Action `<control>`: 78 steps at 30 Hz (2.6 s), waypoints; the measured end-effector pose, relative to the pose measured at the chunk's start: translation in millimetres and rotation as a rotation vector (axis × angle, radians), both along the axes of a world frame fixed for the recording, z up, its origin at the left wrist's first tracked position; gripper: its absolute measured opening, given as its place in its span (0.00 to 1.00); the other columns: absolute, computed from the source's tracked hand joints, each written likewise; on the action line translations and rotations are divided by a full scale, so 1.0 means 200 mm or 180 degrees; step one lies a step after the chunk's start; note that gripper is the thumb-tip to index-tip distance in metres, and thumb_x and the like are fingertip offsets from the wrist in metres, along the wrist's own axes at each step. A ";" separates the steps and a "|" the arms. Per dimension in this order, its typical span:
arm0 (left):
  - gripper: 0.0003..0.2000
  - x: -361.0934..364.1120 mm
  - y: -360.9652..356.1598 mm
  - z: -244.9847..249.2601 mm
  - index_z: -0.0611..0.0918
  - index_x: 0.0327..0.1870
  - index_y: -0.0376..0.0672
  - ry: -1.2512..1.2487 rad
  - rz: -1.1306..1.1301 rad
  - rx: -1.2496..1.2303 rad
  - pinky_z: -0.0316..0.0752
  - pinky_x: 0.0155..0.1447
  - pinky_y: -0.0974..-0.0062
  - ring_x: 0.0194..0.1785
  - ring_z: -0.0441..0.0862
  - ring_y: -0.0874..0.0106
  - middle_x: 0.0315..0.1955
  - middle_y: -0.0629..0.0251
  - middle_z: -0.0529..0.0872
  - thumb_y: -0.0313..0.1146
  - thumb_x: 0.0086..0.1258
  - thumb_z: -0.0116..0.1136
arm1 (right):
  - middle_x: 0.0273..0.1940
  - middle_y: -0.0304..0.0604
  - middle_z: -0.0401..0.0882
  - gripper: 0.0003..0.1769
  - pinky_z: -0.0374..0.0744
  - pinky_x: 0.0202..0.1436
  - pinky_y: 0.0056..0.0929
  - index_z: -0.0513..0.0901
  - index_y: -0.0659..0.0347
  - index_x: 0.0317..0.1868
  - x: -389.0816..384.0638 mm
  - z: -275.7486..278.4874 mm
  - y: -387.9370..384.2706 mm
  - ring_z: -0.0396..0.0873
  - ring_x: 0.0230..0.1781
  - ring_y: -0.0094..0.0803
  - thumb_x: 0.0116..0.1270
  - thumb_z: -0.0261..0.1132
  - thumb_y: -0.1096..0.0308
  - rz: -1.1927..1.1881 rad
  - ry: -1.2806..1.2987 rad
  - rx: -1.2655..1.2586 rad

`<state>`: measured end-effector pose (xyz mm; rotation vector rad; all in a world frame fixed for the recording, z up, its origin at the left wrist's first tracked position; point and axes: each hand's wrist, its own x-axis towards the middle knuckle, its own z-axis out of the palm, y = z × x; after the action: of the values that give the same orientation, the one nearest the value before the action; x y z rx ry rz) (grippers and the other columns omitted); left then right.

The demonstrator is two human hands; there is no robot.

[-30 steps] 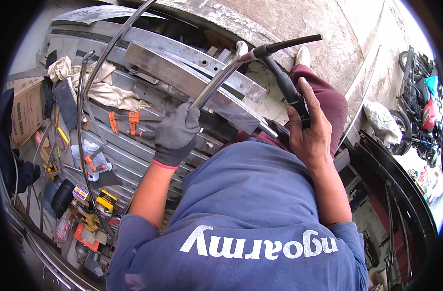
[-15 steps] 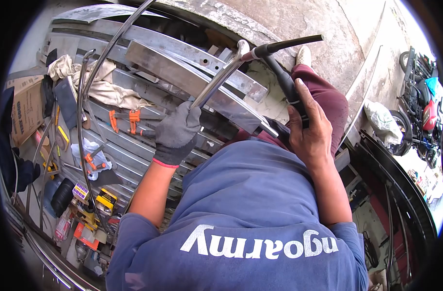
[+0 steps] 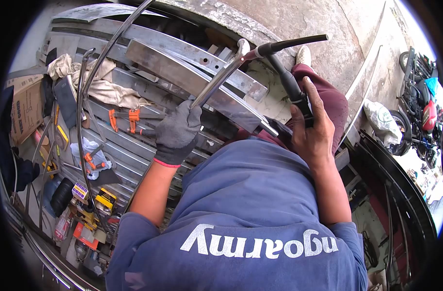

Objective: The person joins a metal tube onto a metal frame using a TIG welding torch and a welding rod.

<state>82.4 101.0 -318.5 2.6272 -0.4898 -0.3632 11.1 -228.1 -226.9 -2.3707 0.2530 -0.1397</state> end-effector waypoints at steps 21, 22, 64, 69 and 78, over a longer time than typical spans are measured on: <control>0.18 0.01 -0.01 0.03 0.87 0.61 0.51 0.0180 0.0057 0.0086 0.83 0.44 0.42 0.42 0.90 0.38 0.41 0.48 0.92 0.54 0.92 0.55 | 0.64 0.63 0.90 0.37 0.91 0.59 0.48 0.76 0.57 0.85 0.01 0.00 0.02 0.94 0.60 0.59 0.78 0.75 0.77 0.0090 -0.0044 -0.0187; 0.18 0.00 -0.01 0.03 0.87 0.61 0.50 0.0169 0.0060 0.0077 0.83 0.44 0.42 0.42 0.90 0.39 0.41 0.48 0.92 0.54 0.92 0.56 | 0.63 0.64 0.90 0.37 0.91 0.59 0.48 0.76 0.57 0.85 0.01 0.00 0.02 0.94 0.59 0.59 0.78 0.75 0.77 0.0086 -0.0049 -0.0180; 0.17 -0.02 -0.03 0.02 0.87 0.58 0.51 -0.0174 0.0033 0.0263 0.82 0.39 0.41 0.37 0.90 0.41 0.34 0.48 0.90 0.54 0.90 0.59 | 0.52 0.62 0.91 0.37 0.90 0.50 0.53 0.75 0.53 0.86 0.00 0.04 0.04 0.92 0.48 0.63 0.79 0.74 0.75 0.0127 0.0229 -0.0394; 0.18 -0.03 -0.02 0.00 0.87 0.59 0.51 -0.0202 0.0026 0.0290 0.82 0.39 0.41 0.37 0.91 0.41 0.35 0.49 0.91 0.55 0.89 0.60 | 0.57 0.63 0.91 0.38 0.90 0.53 0.50 0.74 0.55 0.86 0.00 0.05 0.04 0.94 0.52 0.61 0.79 0.73 0.76 0.0060 0.0123 -0.0304; 0.17 -0.04 -0.04 -0.01 0.86 0.58 0.51 -0.0506 0.0001 0.0368 0.84 0.36 0.44 0.35 0.91 0.43 0.34 0.52 0.92 0.55 0.89 0.59 | 0.64 0.65 0.90 0.38 0.91 0.58 0.45 0.74 0.62 0.85 0.00 0.02 0.03 0.94 0.58 0.58 0.77 0.74 0.80 0.0152 -0.0199 -0.0245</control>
<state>75.3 92.9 -320.7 2.7825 -0.5343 -0.1883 11.5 -222.0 -223.2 -2.4421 0.1634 -0.2039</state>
